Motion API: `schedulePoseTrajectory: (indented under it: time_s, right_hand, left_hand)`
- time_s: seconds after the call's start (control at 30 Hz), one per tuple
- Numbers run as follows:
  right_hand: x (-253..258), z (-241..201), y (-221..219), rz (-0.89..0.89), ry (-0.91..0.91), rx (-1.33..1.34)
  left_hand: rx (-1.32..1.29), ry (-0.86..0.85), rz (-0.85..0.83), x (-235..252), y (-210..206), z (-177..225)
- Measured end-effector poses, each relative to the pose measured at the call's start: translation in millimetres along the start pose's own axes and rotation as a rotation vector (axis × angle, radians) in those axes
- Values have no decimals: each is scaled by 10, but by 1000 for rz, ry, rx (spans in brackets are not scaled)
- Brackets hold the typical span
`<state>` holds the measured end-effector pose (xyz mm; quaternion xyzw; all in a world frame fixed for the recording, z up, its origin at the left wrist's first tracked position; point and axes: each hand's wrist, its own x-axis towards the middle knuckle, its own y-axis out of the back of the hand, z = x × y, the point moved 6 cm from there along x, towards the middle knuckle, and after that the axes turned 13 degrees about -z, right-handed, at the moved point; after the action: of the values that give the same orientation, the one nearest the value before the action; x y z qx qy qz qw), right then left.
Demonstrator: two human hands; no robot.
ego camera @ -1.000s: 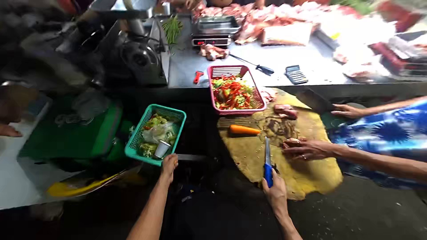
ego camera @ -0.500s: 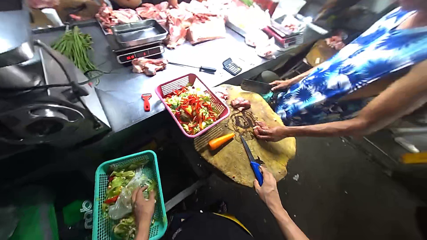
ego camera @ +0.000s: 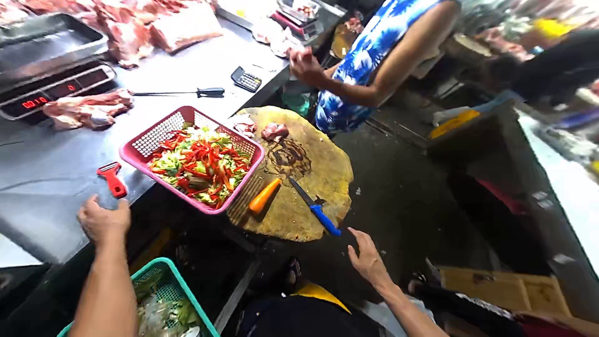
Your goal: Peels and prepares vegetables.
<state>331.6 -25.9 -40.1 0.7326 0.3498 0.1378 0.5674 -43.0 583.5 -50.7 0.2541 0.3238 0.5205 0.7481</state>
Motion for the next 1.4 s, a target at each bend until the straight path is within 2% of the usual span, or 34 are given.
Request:
schedulePoseTrajectory:
  time_s: [0.1,0.2,0.27,0.37,0.5,0.53,0.6,0.73,0.83,0.93,1.0,1.1,1.17,1.27,1.33,1.4]
  right_hand:
    - [-451,337,87,-146,-235,49]
    - [-983,584,60,-241,-476,73]
    - [-1280,569,-30,-278,-568,98]
    - [-1425,412,-261,-417,-592,156]
    - [-1108,102,-398,-583,-464,182]
    - [-971,25,-376,-601,-425,183]
    - [-671,-182,-290,-613,-335,190]
    - [-156,-971,-126,-639,-21,255]
    - [74,-1750,-192,-733,256,412]
    - [197,-2158,-367,-908,353,438]
    - [315,-2045,-407,-830,286,506]
    - [618,-1606,-219,-704,126,666]
    - [825,-1251,-52,-651,57,738]
    - [1120,-726,205,-531,75,585]
    - [1234,-454,345,-476,122,470]
    - [1298,-228,394,-455,160,405]
  left_hand:
    - [28,104,-38,569,79,-88]
    - [86,174,-97,1050,-131,-380]
    - [133,208,-117,1218,-294,-547]
    - [155,250,-133,1157,-318,-518]
    - [203,197,-203,1022,-279,-768]
    - [179,151,-212,888,-275,-857]
    - [54,67,-226,297,-241,-835]
    - [-277,-50,-246,-1445,-305,-247]
    - [-452,-200,-406,-2538,-860,180]
    - [-328,-430,-617,-3188,-1643,839]
    - [-212,-575,-780,-3290,-2038,1252]
    - [71,-666,-1001,-3045,-2258,1778]
    - [188,-591,-898,-2694,-2228,2001]
    - [251,-302,-565,-2016,-2240,2017]
    - [307,-106,-542,-1742,-2369,1887]
    - [340,-25,-563,-1662,-2468,1793]
